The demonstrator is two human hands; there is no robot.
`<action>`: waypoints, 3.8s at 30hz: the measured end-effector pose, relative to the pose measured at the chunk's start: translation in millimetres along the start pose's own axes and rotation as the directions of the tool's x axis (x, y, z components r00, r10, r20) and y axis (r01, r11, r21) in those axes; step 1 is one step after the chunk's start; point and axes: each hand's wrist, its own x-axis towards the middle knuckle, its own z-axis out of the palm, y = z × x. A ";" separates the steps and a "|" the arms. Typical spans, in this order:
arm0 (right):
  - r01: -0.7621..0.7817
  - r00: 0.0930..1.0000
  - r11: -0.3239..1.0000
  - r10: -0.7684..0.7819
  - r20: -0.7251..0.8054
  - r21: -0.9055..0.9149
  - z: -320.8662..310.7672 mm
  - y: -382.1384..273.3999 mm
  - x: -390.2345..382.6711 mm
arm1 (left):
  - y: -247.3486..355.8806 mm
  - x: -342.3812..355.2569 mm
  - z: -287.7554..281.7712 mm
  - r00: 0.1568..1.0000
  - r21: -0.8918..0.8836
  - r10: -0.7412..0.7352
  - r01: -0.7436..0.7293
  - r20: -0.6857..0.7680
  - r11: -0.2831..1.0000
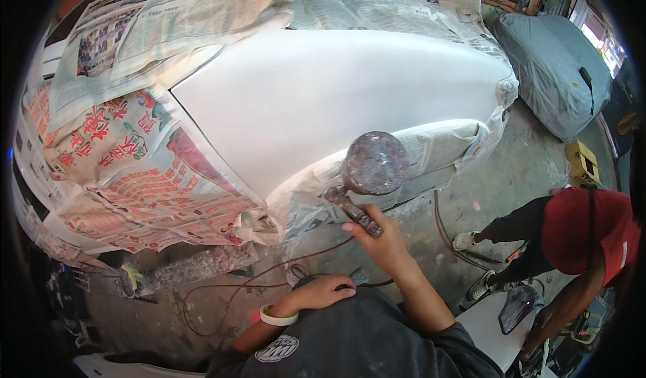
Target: The person paints a car panel using a spray gun, moving the gun in steady strokes across the surface and periodically wiping the area with a cloth.
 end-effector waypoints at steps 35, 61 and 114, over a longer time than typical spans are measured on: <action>0.007 0.931 0.998 0.017 -0.364 0.063 -64.4 -15.9 14.3 | 17.3 3.0 -12.2 1.000 -0.006 0.015 -0.016 -0.022 1.000; -0.064 0.852 0.947 0.217 -0.477 0.316 -224.7 30.0 50.0 | -157.8 262.5 69.0 0.837 -0.234 -0.011 0.166 0.548 0.958; -0.017 0.855 0.944 0.185 -0.485 0.330 -397.1 144.3 85.7 | -184.0 149.6 51.8 0.845 0.272 -0.428 0.515 -0.321 0.813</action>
